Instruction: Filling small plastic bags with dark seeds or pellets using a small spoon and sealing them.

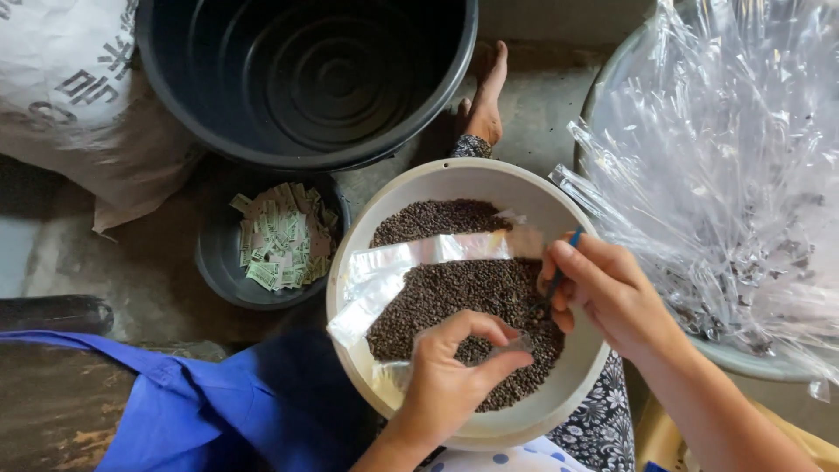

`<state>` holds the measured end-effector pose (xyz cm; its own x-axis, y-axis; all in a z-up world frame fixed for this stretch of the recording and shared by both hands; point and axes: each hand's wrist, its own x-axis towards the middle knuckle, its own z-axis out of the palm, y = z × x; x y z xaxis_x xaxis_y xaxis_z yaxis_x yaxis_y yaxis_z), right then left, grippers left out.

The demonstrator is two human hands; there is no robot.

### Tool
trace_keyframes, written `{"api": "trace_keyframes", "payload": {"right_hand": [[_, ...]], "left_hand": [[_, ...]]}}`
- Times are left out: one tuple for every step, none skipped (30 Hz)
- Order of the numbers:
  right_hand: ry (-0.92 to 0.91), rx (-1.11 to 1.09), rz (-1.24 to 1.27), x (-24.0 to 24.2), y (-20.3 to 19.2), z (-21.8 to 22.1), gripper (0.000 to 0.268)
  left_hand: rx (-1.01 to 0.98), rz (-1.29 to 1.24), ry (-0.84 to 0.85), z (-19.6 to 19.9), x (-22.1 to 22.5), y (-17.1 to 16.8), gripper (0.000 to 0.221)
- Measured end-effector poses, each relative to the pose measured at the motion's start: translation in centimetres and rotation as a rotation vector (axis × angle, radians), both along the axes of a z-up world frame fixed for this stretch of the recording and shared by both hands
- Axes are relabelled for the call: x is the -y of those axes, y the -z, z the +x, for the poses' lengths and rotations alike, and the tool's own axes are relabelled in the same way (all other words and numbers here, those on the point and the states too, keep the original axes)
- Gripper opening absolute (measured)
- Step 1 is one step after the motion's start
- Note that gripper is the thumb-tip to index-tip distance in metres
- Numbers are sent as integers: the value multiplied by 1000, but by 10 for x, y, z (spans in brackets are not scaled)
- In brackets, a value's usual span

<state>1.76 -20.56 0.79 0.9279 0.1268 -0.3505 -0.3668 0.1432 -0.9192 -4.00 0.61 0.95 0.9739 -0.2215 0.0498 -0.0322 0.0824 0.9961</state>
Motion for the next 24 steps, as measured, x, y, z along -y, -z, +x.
{"api": "trace_keyframes", "payload": {"right_hand": [[3,-2,-2,3,-11,0,29],[-189,230,-212,6,-22,0,25],[-377,471,-424,8,-34,2,22],[-374,475,-425,15,-34,2,22],[-219,529,-236,21,-34,2,20],[-65,577,-45,27,-34,2,18],[-64,577,-45,22,-31,-1,18],[-57,571,-64,18,-28,-3,18],[-48,567,-82,13,-24,-5,19],[-47,569,-81,-4,-15,-11,19],[-229,540,-209,-21,-6,-17,12],[-412,505,-335,-38,4,-24,6],[-410,505,-333,-39,19,-24,6],[-459,439,-395,-41,34,-25,19],[-510,375,-459,-43,49,-23,32],[-510,380,-458,-39,45,-24,32],[-404,418,-336,-35,42,-25,41],[-298,454,-213,-31,39,-25,50],[-295,447,-214,-27,26,-25,50],[-201,589,-289,-23,13,-25,30],[-105,737,-365,-19,0,-22,11],[-100,737,-369,-3,2,-15,11],[84,648,-296,12,2,-9,8],[267,557,-222,27,3,-3,8]], "left_hand": [[-2,-2,3,2,4,-1,20],[27,41,-14,3,8,-3,26],[63,86,-32,6,12,-5,35],[68,86,-30,12,13,-7,35],[106,74,-52,17,14,-9,36],[144,62,-74,22,16,-11,37],[144,62,-74,27,14,-18,37],[205,90,-109,32,12,-26,35],[268,119,-144,38,10,-34,33],[271,120,-143,40,7,-52,33],[257,42,-178,41,4,-69,31],[242,-37,-212,41,1,-86,29],[243,-34,-211,41,-2,-95,29],[279,-51,-216,41,-6,-104,29],[320,-70,-224,42,-10,-112,29],[324,-69,-225,44,-9,-103,29],[306,23,-140,47,-8,-94,26],[287,116,-55,50,-7,-84,23],[281,114,-50,49,-3,-67,23],[246,161,122,48,3,-50,45],[219,206,295,48,8,-33,74],[220,203,299,47,2,-17,74],[53,51,368,46,-4,-1,43],[-118,-100,433,44,-10,15,30]]}}
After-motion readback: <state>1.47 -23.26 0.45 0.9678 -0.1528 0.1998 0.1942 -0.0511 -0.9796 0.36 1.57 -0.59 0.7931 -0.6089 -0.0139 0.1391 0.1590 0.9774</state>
